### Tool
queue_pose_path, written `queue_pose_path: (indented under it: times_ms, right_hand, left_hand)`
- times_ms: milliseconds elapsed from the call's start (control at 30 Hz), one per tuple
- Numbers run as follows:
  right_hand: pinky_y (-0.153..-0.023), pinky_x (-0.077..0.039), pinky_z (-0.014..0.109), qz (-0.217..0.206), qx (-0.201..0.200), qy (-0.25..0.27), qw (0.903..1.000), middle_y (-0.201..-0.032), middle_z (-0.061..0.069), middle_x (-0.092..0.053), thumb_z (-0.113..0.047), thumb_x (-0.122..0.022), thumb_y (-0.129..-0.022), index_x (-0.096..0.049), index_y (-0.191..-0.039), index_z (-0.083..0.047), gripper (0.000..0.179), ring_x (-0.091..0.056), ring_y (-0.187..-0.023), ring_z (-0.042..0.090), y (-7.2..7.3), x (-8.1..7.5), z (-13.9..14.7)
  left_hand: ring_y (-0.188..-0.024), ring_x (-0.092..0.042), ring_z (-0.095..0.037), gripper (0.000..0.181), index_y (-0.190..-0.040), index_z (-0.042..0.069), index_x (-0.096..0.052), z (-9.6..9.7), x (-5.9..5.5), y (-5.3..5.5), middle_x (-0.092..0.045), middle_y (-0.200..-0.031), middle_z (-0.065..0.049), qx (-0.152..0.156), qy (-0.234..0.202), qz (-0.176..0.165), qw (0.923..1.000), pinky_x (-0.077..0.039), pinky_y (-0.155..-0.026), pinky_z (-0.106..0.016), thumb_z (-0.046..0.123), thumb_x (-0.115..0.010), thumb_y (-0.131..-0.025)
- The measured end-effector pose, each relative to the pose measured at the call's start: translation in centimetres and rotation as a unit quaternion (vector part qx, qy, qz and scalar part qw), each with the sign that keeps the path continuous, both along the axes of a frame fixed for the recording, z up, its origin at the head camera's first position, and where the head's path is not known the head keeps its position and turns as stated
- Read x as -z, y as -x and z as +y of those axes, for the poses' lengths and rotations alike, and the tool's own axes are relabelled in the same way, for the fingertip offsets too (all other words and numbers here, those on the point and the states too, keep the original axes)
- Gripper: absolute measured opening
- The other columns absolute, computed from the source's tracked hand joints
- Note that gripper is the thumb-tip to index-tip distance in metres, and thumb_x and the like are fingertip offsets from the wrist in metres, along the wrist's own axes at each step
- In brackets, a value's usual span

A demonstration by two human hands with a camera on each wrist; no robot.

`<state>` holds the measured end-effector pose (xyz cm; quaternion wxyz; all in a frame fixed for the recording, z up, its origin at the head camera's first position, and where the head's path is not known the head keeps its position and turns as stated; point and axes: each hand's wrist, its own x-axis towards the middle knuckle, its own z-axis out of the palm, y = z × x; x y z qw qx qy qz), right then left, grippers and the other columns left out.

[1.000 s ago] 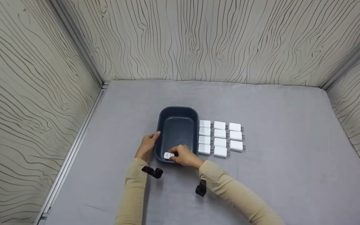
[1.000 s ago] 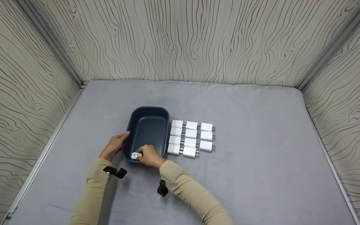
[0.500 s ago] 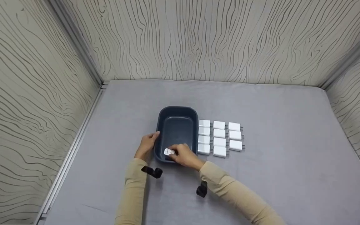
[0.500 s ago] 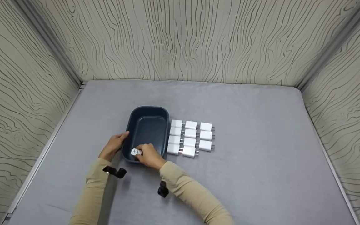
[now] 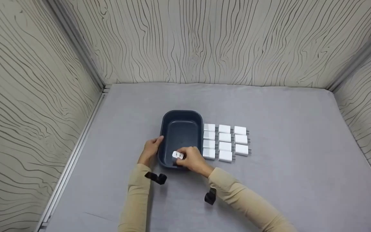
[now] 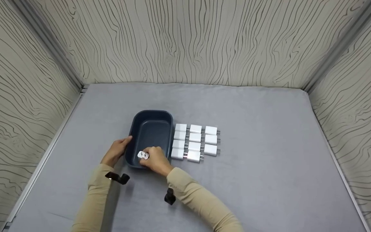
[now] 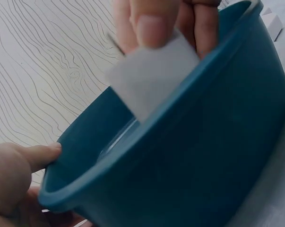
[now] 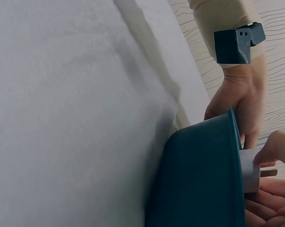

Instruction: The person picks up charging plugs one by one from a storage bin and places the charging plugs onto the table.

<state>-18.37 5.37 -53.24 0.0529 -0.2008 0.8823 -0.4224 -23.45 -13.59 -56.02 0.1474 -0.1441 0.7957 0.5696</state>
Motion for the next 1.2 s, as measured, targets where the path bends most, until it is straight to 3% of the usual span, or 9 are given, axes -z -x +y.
queue_pose_path:
  times_ms: [200, 333, 400, 467, 567, 600, 867, 1067, 1200]
  right_hand:
    - [-0.060, -0.045, 0.018, 0.011, 0.023, 0.022, 0.9994, -0.084, 0.016, -0.072, -0.001, -0.066, -0.069, -0.070, -0.097, 0.005, 0.029, -0.058, -0.069, 0.013, -0.5, -0.2, 0.8]
    - [-0.062, -0.046, 0.019, 0.019, 0.038, 0.041, 0.9983, -0.085, 0.016, -0.071, 0.001, -0.066, -0.069, -0.068, -0.098, 0.005, 0.029, -0.059, -0.071, 0.014, -0.8, -0.2, 1.4]
    - [-0.064, -0.047, 0.019, 0.014, 0.046, 0.052, 0.9975, -0.086, 0.016, -0.070, 0.002, -0.066, -0.071, -0.067, -0.099, 0.004, 0.028, -0.059, -0.073, 0.014, -1.0, -0.3, 1.7]
    - [-0.066, -0.047, 0.019, 0.007, 0.054, 0.063, 0.9966, -0.087, 0.015, -0.070, 0.003, -0.066, -0.071, -0.066, -0.098, 0.003, 0.027, -0.059, -0.075, 0.014, -1.2, -0.5, 2.0]
    - [-0.067, -0.046, 0.019, 0.001, 0.063, 0.071, 0.9954, -0.088, 0.014, -0.069, 0.003, -0.067, -0.072, -0.065, -0.097, 0.001, 0.025, -0.057, -0.075, 0.012, -1.3, -0.7, 2.5]
    - [-0.066, -0.045, 0.019, 0.005, 0.065, 0.072, 0.9952, -0.087, 0.014, -0.069, 0.004, -0.067, -0.072, -0.065, -0.097, 0.001, 0.025, -0.057, -0.074, 0.012, -1.3, -0.8, 2.6]
    - [-0.064, -0.045, 0.019, 0.019, 0.081, 0.084, 0.9930, -0.087, 0.015, -0.069, 0.004, -0.067, -0.070, -0.064, -0.095, 0.000, 0.026, -0.053, -0.071, 0.009, -1.4, -1.0, 3.4]
    - [-0.068, -0.054, 0.035, 0.030, 0.084, 0.089, 0.9920, -0.091, 0.019, -0.069, 0.006, -0.068, -0.073, -0.062, -0.097, 0.003, 0.025, -0.064, -0.075, 0.019, -1.5, -0.8, 3.8]
    - [-0.068, -0.055, 0.030, 0.027, 0.100, 0.100, 0.9895, -0.090, 0.020, -0.068, 0.007, -0.070, -0.071, -0.062, -0.096, 0.005, 0.026, -0.065, -0.078, 0.023, -1.4, -0.9, 4.0]
  left_hand:
    - [-0.138, -0.040, -0.040, 0.057, -0.136, -0.011, -0.044, -0.1, -0.2, 0.0, -0.044, -0.143, -0.029, 0.004, -0.008, -0.013, 0.9999, -0.034, -0.115, -0.047, 0.035, -0.044, -0.103]
    - [-0.135, -0.044, -0.036, 0.060, -0.136, -0.008, -0.047, -0.5, 0.9, 0.5, -0.047, -0.142, -0.026, 0.000, -0.012, -0.019, 0.9998, -0.036, -0.113, -0.046, 0.041, -0.048, -0.100]
    - [-0.130, -0.051, -0.033, 0.066, -0.133, -0.007, -0.050, -0.8, 1.9, 1.0, -0.052, -0.137, -0.025, 0.002, -0.007, -0.005, 1.0000, -0.042, -0.108, -0.042, 0.048, -0.051, -0.097]
    - [-0.129, -0.051, -0.032, 0.067, -0.133, -0.006, -0.051, -0.8, 2.2, 1.1, -0.053, -0.137, -0.024, 0.003, -0.005, -0.003, 1.0000, -0.042, -0.107, -0.042, 0.049, -0.051, -0.096]
    - [-0.133, -0.048, -0.034, 0.065, -0.134, -0.007, -0.049, -0.7, 1.8, 0.9, -0.051, -0.139, -0.025, 0.001, -0.005, -0.005, 1.0000, -0.040, -0.110, -0.043, 0.046, -0.051, -0.098]
    - [-0.137, -0.043, -0.036, 0.061, -0.136, -0.008, -0.047, -0.5, 1.0, 0.6, -0.047, -0.143, -0.026, 0.001, -0.005, -0.014, 0.9999, -0.035, -0.114, -0.046, 0.041, -0.048, -0.100]
    - [-0.139, -0.040, -0.038, 0.057, -0.137, -0.010, -0.045, -0.2, -0.2, -0.2, -0.044, -0.144, -0.027, 0.003, 0.004, -0.013, 0.9999, -0.033, -0.115, -0.046, 0.035, -0.045, -0.102]
    - [-0.138, -0.039, -0.040, 0.057, -0.137, -0.011, -0.043, -0.3, 0.2, -0.1, -0.043, -0.144, -0.029, 0.015, 0.010, -0.001, 0.9998, -0.033, -0.115, -0.047, 0.034, -0.044, -0.103]
    - [-0.139, -0.038, -0.041, 0.057, -0.137, -0.012, -0.042, -0.2, 0.3, -0.1, -0.042, -0.144, -0.030, 0.009, 0.001, -0.005, 0.9999, -0.032, -0.116, -0.048, 0.034, -0.044, -0.103]
